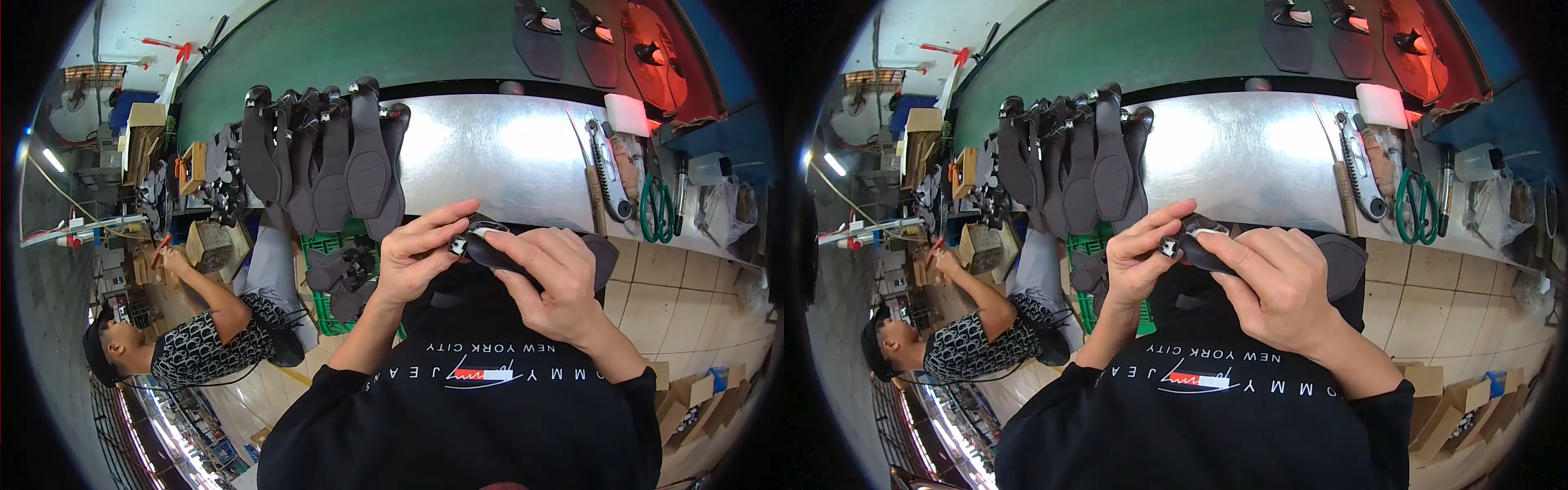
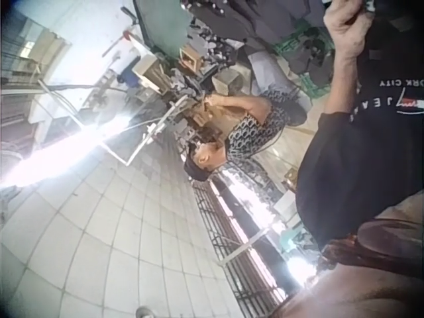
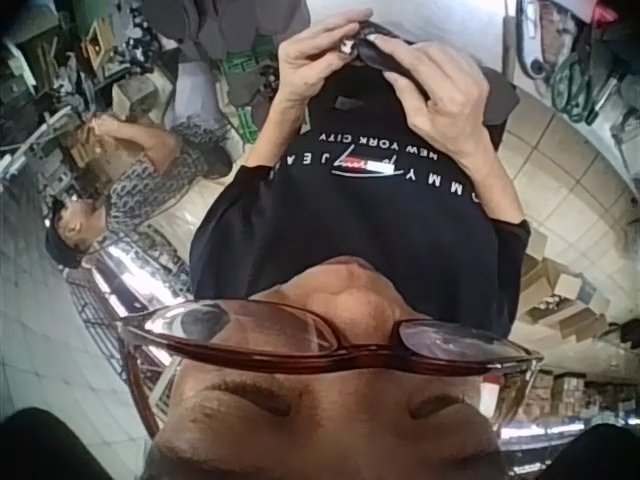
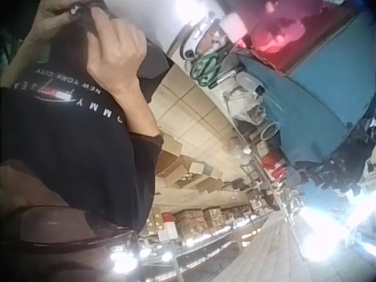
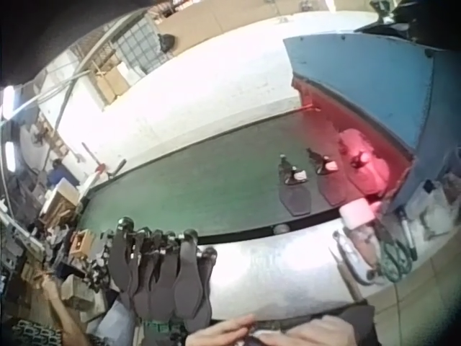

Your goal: The recorder is assembling components for shoe heels, including applying adhesive or attaching materials and trimming edges.

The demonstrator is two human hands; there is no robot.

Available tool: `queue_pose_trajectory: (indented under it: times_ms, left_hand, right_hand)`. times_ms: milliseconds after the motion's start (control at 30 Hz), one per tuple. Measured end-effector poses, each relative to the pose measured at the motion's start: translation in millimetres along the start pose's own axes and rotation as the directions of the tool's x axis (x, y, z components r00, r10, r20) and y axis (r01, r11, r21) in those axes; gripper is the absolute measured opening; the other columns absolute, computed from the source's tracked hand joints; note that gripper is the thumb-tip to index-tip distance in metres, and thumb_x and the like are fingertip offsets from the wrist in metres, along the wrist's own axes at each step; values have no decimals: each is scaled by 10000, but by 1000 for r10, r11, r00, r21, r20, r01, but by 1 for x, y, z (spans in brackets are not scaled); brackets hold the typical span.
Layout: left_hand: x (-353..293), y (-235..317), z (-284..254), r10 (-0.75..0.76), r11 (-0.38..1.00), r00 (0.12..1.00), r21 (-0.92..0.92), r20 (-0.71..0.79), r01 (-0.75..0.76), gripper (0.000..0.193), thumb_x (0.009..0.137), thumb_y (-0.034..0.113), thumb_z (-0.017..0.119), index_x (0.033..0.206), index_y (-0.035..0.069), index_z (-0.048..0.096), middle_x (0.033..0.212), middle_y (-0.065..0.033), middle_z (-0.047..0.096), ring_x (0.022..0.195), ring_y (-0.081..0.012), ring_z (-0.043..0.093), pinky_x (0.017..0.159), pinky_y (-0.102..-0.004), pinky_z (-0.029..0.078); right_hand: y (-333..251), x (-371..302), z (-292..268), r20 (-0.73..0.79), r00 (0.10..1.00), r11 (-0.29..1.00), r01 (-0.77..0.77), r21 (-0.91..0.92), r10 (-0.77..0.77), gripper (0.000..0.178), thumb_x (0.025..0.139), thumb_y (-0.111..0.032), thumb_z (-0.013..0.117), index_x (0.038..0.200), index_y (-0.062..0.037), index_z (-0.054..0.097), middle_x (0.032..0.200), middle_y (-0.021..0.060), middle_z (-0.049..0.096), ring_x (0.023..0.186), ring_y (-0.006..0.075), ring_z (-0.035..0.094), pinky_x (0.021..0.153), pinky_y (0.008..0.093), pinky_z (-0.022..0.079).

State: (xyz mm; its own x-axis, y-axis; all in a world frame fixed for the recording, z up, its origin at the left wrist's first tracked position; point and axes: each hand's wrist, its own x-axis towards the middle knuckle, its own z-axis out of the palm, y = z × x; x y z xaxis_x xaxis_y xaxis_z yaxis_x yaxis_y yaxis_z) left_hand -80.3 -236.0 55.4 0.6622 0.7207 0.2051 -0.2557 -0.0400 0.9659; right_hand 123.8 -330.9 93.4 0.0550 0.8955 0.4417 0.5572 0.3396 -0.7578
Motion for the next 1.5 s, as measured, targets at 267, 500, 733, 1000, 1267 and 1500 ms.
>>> queue_pose_trajectory:
  times_ms: [267, 500, 733, 1000, 1267, 1500]
  left_hand:
    - [4, 16, -2, 46, 962, 987, 258, 153, -85, 410, 752, -113, 595, 1145, -29, 675, 1322, -254, 559, 1009, -231, 678, 770, -235, 528]
    - [7, 24, -2, 97, 908, 971, 379, 220, -177, 389, 743, -118, 606, 1113, -28, 687, 1279, -243, 594, 983, -251, 699, 769, -254, 541]
    - [4, 6, -3, -49, 855, 994, 519, 97, -8, 366, 928, 92, 569, 1271, -36, 579, 1259, -193, 622, 1086, -289, 650, 914, -330, 497]
    - [-1, -20, 12, -1, 942, 999, 334, -32, 11, 438, 1034, 262, 375, 1240, -68, 578, 1171, -198, 655, 988, -255, 661, 844, -319, 501]
    - [4, -17, 18, 128, 876, 988, 478, -87, -72, 349, 1007, 148, 403, 1166, -79, 615, 1102, -188, 680, 870, -251, 679, 780, -307, 520]
    - [4, -16, 19, -37, 921, 980, 374, -194, 109, 336, 1003, 148, 428, 1120, -86, 639, 1049, -164, 692, 876, -209, 663, 794, -290, 509]
  right_hand:
    - [0, -3, 2, 15, 1000, 1000, -6, 11, 6, 396, 690, -45, 719, 1083, -41, 675, 808, 84, 611, 711, 252, 611, 634, 354, 462]
    - [-3, 0, -3, 127, 991, 998, -52, 40, 46, 438, 712, -65, 712, 1138, -6, 627, 815, 113, 598, 724, 291, 608, 647, 373, 482]
    - [6, -3, 9, 137, 956, 918, -288, 271, 259, 397, 765, -49, 692, 1147, 3, 601, 891, 153, 658, 770, 305, 655, 684, 361, 513]
    - [7, -3, 15, 163, 937, 888, -347, 303, 310, 191, 768, -11, 672, 952, -48, 705, 854, 103, 662, 710, 242, 651, 652, 307, 502]
    - [6, 1, 13, 110, 979, 972, -188, 138, 173, 200, 725, -23, 700, 908, -97, 727, 724, 67, 556, 633, 243, 581, 575, 349, 453]
    - [15, 3, 10, 184, 983, 999, -24, 33, 17, 248, 687, -38, 717, 924, -109, 702, 785, 72, 544, 728, 264, 578, 643, 377, 449]
